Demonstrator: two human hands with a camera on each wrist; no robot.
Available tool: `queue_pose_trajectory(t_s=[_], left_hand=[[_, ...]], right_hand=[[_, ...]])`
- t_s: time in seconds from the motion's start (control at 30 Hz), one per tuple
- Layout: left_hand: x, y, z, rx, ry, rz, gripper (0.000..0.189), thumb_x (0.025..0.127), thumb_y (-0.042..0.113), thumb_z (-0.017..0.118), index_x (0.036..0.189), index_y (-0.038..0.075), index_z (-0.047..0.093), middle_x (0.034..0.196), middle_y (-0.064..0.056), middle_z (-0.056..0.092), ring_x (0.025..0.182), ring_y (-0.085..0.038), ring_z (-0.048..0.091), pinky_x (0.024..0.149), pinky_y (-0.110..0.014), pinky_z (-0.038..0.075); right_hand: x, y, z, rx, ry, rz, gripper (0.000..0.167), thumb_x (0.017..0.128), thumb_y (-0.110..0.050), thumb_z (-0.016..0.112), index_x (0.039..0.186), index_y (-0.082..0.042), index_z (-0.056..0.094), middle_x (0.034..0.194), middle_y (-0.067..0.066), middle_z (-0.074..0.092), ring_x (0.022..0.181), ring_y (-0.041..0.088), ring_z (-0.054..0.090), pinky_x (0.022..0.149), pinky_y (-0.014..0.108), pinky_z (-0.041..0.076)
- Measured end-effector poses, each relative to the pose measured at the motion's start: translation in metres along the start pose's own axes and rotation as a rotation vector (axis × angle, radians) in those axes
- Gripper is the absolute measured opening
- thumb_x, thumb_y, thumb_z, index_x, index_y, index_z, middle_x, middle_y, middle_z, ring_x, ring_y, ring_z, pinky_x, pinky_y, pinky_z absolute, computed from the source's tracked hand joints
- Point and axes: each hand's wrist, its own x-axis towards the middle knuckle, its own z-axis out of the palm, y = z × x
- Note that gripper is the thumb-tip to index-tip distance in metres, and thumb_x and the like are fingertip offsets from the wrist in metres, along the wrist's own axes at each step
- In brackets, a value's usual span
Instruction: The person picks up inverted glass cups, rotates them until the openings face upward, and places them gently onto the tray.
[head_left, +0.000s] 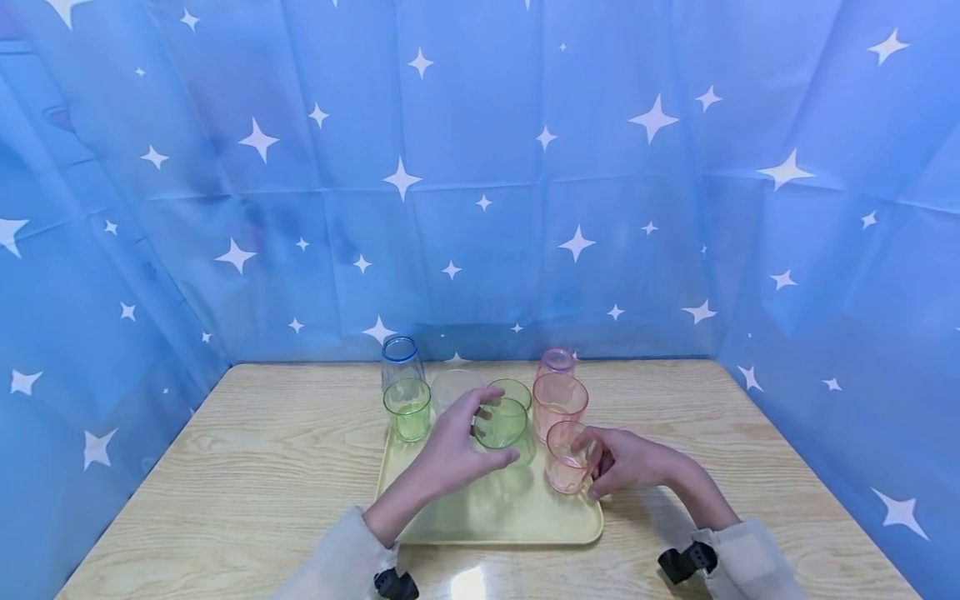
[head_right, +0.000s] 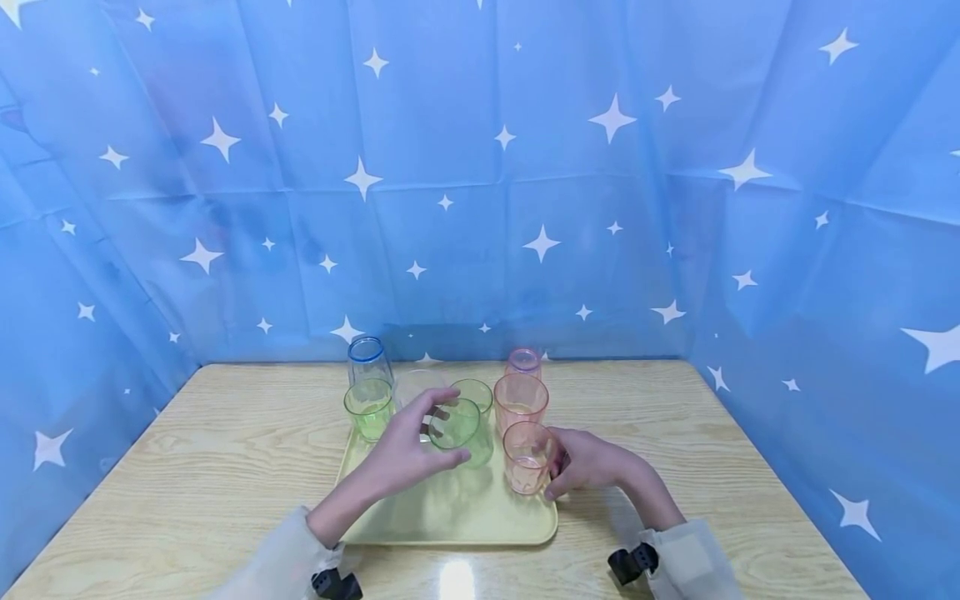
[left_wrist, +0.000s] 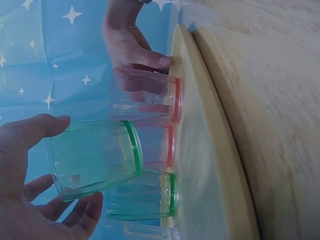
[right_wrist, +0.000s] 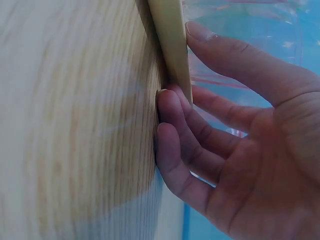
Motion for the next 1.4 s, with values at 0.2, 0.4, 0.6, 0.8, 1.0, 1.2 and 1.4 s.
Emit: queue_pose_trajectory(t_s=[0.2, 0.4, 0.6, 0.8, 1.0, 1.2, 1.4], left_hand=[[-0.002, -0.001, 0.003, 0.057, -0.024, 0.003, 0.082, 0.079, 0.028, 0.087, 0.151, 0.017, 0.049, 0.142, -0.006, 0.061, 0.116, -0.027, 0.061, 0.09, -0.034, 0.054], [-0.003, -0.005, 0.008, 0.111, -0.045, 0.0, 0.084, 0.078, 0.031, 0.088, 0.15, 0.019, 0.048, 0.143, -0.006, 0.059, 0.116, -0.022, 0.06, 0.091, -0.036, 0.052], [-0.005, -0.006, 0.013, 0.164, -0.063, 0.005, 0.085, 0.077, 0.03, 0.09, 0.15, 0.018, 0.048, 0.144, -0.002, 0.058, 0.12, -0.02, 0.06, 0.096, -0.038, 0.053], [-0.006, -0.006, 0.014, 0.173, -0.074, 0.013, 0.087, 0.075, 0.029, 0.091, 0.15, 0.016, 0.048, 0.142, -0.006, 0.058, 0.119, -0.022, 0.06, 0.094, -0.038, 0.055], [-0.006, -0.007, 0.015, 0.199, -0.077, 0.0, 0.09, 0.074, 0.03, 0.092, 0.151, 0.019, 0.047, 0.14, -0.003, 0.055, 0.117, -0.018, 0.059, 0.093, -0.035, 0.054], [-0.007, -0.009, 0.015, 0.208, -0.09, 0.003, 0.091, 0.075, 0.03, 0.091, 0.152, 0.019, 0.046, 0.139, -0.005, 0.054, 0.118, -0.018, 0.058, 0.094, -0.036, 0.055], [-0.007, -0.01, 0.016, 0.202, -0.094, -0.005, 0.091, 0.075, 0.029, 0.091, 0.153, 0.02, 0.045, 0.139, -0.004, 0.053, 0.12, -0.019, 0.058, 0.095, -0.037, 0.056]], right_hand=[[0.001, 0.001, 0.001, -0.005, 0.014, 0.007, 0.058, 0.078, -0.006, 0.085, 0.126, 0.007, 0.055, 0.086, 0.005, 0.069, 0.076, 0.008, 0.063, 0.066, 0.021, 0.055], [0.001, 0.0, 0.001, -0.019, 0.017, 0.026, 0.058, 0.078, -0.007, 0.086, 0.125, 0.006, 0.056, 0.086, 0.005, 0.068, 0.075, 0.008, 0.063, 0.067, 0.021, 0.055], [0.001, 0.0, 0.001, -0.022, 0.014, 0.034, 0.058, 0.078, -0.008, 0.086, 0.126, 0.005, 0.055, 0.084, 0.002, 0.067, 0.075, 0.007, 0.063, 0.067, 0.022, 0.055], [0.001, 0.001, 0.001, -0.028, 0.015, 0.035, 0.059, 0.078, -0.01, 0.086, 0.126, 0.006, 0.055, 0.083, 0.0, 0.067, 0.075, 0.007, 0.064, 0.067, 0.022, 0.055], [0.002, -0.001, 0.002, -0.028, 0.018, 0.041, 0.061, 0.078, -0.01, 0.086, 0.128, 0.007, 0.055, 0.084, 0.001, 0.068, 0.075, 0.008, 0.063, 0.067, 0.021, 0.054], [0.002, 0.0, 0.002, -0.036, 0.02, 0.051, 0.06, 0.078, -0.009, 0.086, 0.127, 0.006, 0.055, 0.085, 0.002, 0.068, 0.076, 0.008, 0.064, 0.067, 0.022, 0.055], [0.002, -0.001, 0.003, -0.02, 0.019, 0.057, 0.059, 0.078, -0.009, 0.086, 0.127, 0.006, 0.055, 0.086, 0.003, 0.068, 0.077, 0.01, 0.064, 0.068, 0.022, 0.055]])
